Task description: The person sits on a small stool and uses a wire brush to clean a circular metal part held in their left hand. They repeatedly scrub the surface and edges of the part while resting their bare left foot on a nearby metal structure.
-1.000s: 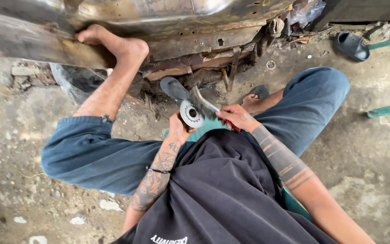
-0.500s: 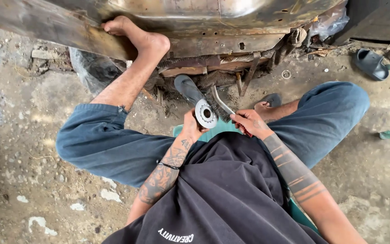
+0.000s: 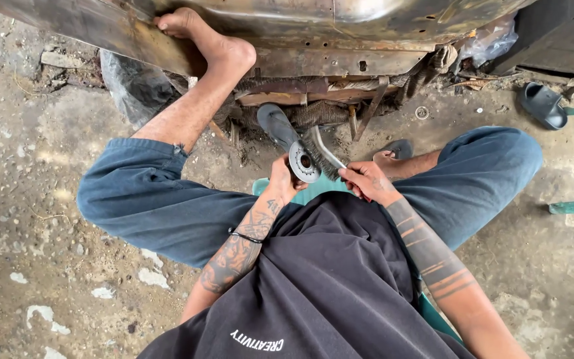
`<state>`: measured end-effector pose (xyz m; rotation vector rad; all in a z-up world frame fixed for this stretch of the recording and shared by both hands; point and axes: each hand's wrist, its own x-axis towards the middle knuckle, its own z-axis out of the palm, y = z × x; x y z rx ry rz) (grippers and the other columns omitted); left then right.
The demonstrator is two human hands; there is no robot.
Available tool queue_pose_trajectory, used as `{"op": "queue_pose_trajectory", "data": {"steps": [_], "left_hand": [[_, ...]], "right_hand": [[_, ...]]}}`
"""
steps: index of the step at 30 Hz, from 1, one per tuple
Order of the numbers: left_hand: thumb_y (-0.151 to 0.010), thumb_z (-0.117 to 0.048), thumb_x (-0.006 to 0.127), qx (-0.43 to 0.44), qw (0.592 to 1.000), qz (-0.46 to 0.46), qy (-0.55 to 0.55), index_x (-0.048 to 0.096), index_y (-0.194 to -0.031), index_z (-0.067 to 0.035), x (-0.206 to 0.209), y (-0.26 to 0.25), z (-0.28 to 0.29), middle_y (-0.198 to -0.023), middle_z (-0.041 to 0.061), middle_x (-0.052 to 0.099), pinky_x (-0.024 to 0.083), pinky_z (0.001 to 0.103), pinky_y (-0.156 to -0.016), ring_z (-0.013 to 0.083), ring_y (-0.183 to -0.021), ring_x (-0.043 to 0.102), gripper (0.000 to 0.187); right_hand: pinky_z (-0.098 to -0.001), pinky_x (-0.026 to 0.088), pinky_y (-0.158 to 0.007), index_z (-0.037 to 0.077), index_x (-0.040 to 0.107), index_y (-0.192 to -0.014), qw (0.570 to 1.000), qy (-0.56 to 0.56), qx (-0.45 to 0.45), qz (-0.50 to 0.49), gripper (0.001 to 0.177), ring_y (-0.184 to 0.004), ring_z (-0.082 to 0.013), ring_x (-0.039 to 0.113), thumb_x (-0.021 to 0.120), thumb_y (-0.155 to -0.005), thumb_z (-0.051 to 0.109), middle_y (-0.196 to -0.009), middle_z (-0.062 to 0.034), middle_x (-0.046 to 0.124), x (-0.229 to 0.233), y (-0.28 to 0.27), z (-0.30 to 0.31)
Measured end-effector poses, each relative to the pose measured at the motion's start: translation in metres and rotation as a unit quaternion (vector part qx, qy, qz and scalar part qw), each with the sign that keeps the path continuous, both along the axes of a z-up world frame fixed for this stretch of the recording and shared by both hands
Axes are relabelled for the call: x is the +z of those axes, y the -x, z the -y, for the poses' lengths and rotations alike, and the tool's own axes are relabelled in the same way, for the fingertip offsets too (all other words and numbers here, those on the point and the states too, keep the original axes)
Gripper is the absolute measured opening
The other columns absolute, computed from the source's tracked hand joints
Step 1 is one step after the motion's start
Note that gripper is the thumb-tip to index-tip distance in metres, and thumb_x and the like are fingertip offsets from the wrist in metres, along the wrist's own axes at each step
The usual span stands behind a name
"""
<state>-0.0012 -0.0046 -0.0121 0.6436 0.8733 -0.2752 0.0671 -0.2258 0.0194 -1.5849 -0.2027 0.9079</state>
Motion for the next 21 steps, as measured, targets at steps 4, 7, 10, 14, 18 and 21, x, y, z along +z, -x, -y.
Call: {"op": "queue_pose_trajectory", "data": {"steps": [4, 7, 10, 14, 18, 21], "left_hand": [[-0.092, -0.036, 0.049, 0.023, 1.000, 0.001, -0.006, 0.048, -0.067, -0.016, 0.000, -0.005, -0.002, -0.050, 0.006, 0.041, 0.026, 0.028, -0.032, 0.0199, -0.034, 0.035, 0.031], [-0.090, -0.037, 0.051, 0.027, 1.000, -0.006, -0.004, 0.049, -0.069, -0.015, 0.023, -0.004, -0.002, -0.051, 0.007, 0.044, 0.028, 0.028, -0.033, 0.0216, -0.034, 0.039, 0.030], [-0.090, -0.035, 0.052, 0.050, 0.999, -0.002, -0.012, 0.049, -0.068, -0.015, 0.055, -0.005, -0.003, -0.051, 0.007, 0.044, 0.028, 0.028, -0.032, 0.0214, -0.034, 0.038, 0.030], [-0.088, -0.037, 0.050, 0.055, 0.998, -0.020, -0.010, 0.051, -0.072, -0.016, 0.060, -0.005, -0.004, -0.054, 0.007, 0.048, 0.030, 0.028, -0.032, 0.0209, -0.038, 0.047, 0.026], [-0.091, -0.029, 0.052, 0.078, 0.997, -0.005, -0.016, 0.046, -0.066, -0.016, 0.094, -0.008, -0.001, -0.050, 0.005, 0.046, 0.027, 0.027, -0.034, 0.0203, -0.036, 0.043, 0.028], [-0.085, -0.031, 0.055, 0.077, 0.996, -0.029, -0.025, 0.050, -0.070, -0.016, 0.078, -0.005, 0.002, -0.051, 0.005, 0.052, 0.036, 0.027, -0.033, 0.0195, -0.037, 0.050, 0.022]], "right_hand": [[-0.0233, 0.035, -0.019, 0.000, 0.063, -0.069, 1.000, -0.002, 0.005, -0.019, 0.033, -0.031, -0.0148, 0.052, 0.070, -0.097, 0.016, -0.055, -0.0186, 0.061, -0.001, 0.001, -0.001], [-0.0234, 0.034, -0.020, 0.000, 0.063, -0.069, 1.000, 0.006, 0.007, 0.002, 0.037, -0.028, -0.0147, 0.048, 0.068, -0.099, 0.020, -0.050, -0.0171, 0.057, -0.005, -0.002, 0.002], [-0.0222, 0.032, -0.021, -0.001, 0.063, -0.067, 0.999, 0.012, 0.036, 0.009, 0.039, -0.025, -0.0131, 0.043, 0.068, -0.099, 0.022, -0.043, -0.0154, 0.054, -0.002, -0.001, -0.002], [-0.0235, 0.034, -0.019, 0.002, 0.064, -0.069, 1.000, 0.006, -0.015, 0.020, 0.034, -0.028, -0.0152, 0.050, 0.069, -0.099, 0.018, -0.051, -0.0176, 0.060, -0.007, -0.008, 0.002], [-0.0225, 0.036, -0.024, 0.003, 0.065, -0.070, 1.000, 0.000, 0.006, -0.018, 0.031, -0.032, -0.0114, 0.051, 0.070, -0.096, 0.018, -0.053, -0.0157, 0.060, -0.002, 0.008, -0.004], [-0.0222, 0.031, -0.024, 0.003, 0.063, -0.070, 0.999, 0.047, -0.019, 0.000, 0.037, -0.027, -0.0116, 0.040, 0.069, -0.098, 0.025, -0.045, -0.0143, 0.053, -0.013, -0.005, 0.003]]}}
